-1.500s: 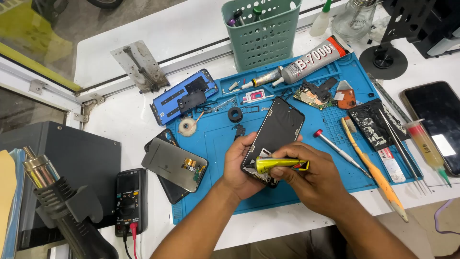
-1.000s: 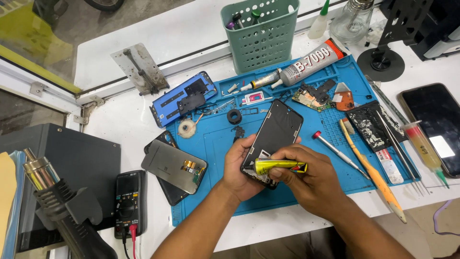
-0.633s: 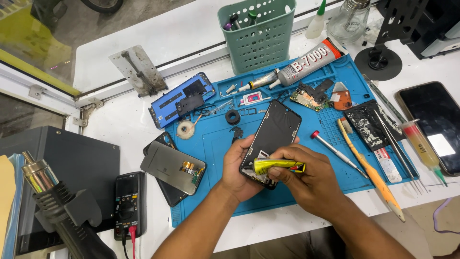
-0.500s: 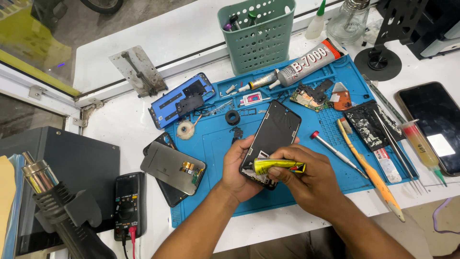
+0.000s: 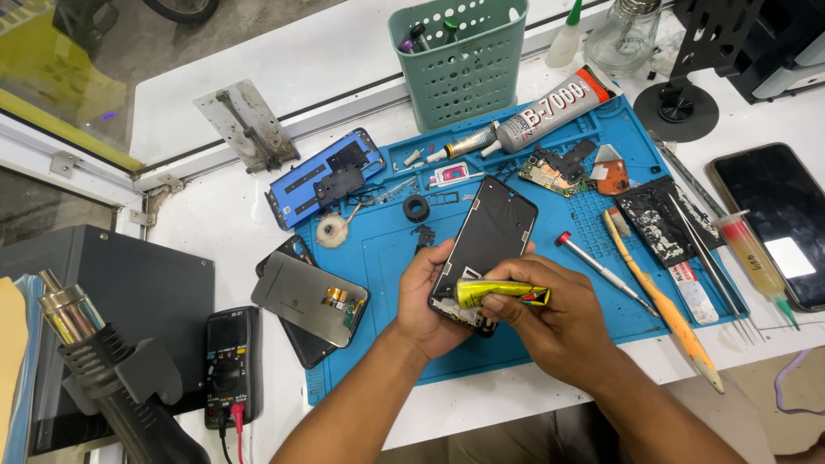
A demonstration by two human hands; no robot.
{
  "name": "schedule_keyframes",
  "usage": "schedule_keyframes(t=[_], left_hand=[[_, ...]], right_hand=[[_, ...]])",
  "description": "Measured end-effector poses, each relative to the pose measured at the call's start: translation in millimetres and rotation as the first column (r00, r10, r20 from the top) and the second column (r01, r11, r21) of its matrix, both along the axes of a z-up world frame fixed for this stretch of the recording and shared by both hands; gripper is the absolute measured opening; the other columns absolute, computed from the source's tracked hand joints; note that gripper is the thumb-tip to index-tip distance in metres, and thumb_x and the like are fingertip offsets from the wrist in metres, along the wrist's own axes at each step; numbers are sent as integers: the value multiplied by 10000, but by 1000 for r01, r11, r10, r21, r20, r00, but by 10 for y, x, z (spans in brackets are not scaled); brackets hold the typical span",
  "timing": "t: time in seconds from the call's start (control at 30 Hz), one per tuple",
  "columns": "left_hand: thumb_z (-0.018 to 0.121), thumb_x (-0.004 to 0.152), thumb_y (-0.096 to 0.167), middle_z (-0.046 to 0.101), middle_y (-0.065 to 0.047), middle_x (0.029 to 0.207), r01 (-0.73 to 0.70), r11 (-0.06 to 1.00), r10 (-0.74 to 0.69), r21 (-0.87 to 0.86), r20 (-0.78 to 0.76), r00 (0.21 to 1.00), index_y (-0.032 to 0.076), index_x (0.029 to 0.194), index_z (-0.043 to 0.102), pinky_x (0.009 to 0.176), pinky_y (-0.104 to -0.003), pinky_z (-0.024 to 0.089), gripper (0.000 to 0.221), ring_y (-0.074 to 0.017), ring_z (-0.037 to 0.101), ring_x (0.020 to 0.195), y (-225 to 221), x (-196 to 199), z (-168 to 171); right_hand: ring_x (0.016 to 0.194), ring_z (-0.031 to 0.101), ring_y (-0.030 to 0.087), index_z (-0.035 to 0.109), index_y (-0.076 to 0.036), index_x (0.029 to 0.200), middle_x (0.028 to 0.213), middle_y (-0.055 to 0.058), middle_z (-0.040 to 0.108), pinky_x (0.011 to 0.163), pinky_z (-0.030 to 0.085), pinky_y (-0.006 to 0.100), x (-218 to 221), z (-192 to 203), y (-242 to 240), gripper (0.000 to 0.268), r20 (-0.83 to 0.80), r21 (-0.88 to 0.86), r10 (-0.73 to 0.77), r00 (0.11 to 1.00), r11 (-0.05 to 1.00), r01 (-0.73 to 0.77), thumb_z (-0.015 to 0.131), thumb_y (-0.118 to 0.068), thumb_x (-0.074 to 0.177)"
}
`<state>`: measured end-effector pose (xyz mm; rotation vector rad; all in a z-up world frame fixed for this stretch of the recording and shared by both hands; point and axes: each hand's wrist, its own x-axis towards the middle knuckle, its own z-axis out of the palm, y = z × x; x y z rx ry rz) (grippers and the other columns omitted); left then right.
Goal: A technician applies adhesive to a mobile phone frame and uses tools to assemble internal components.
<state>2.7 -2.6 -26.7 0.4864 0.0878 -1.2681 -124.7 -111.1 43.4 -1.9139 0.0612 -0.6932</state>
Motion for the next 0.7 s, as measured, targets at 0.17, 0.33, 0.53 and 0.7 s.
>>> schedule_keyframes(t=[0.17, 0.33, 0.53, 0.7], left_hand=[[488, 999, 429, 691, -171, 1241, 42, 999, -42, -9, 14, 999, 40, 1311, 653, 846, -356, 546, 526, -277, 671, 1069, 13, -19, 155], [413, 1037, 450, 591, -239, 1439, 98, 991, -96, -88, 24, 995, -2, 1471, 553, 984, -376, 541, 642, -334, 607, 1263, 27, -29, 223], [419, 1034, 464, 602, -218, 1435, 103, 992, -100, -76, 37, 994, 13, 1462, 567, 847, -330, 565, 640, -309, 631, 1207, 30, -26, 225], [548, 947, 430, 756, -127, 1078, -14, 998, 13, 65, 17, 1000, 45, 1195, 714, 753, -368, 555, 487, -267, 702, 920, 0, -8, 42]], right_hand=[[716, 646, 146, 724, -52, 1003, 815, 33, 713, 676, 504, 277, -4, -71, -14, 219, 12, 12, 28, 1000, 1000, -29, 663, -257, 955], [736, 640, 151, 727, -59, 1002, 835, 35, 712, 662, 505, 282, -12, -71, -9, 215, 4, -3, 32, 999, 999, -32, 660, -259, 956], [723, 640, 142, 726, -66, 998, 821, 28, 714, 654, 505, 270, -4, -61, 0, 219, 10, -19, 19, 1000, 1000, -18, 660, -271, 956], [732, 632, 127, 710, -97, 943, 788, -11, 740, 782, 489, 305, -47, 61, -65, 199, -19, 82, 19, 1000, 996, -17, 637, -281, 969]])
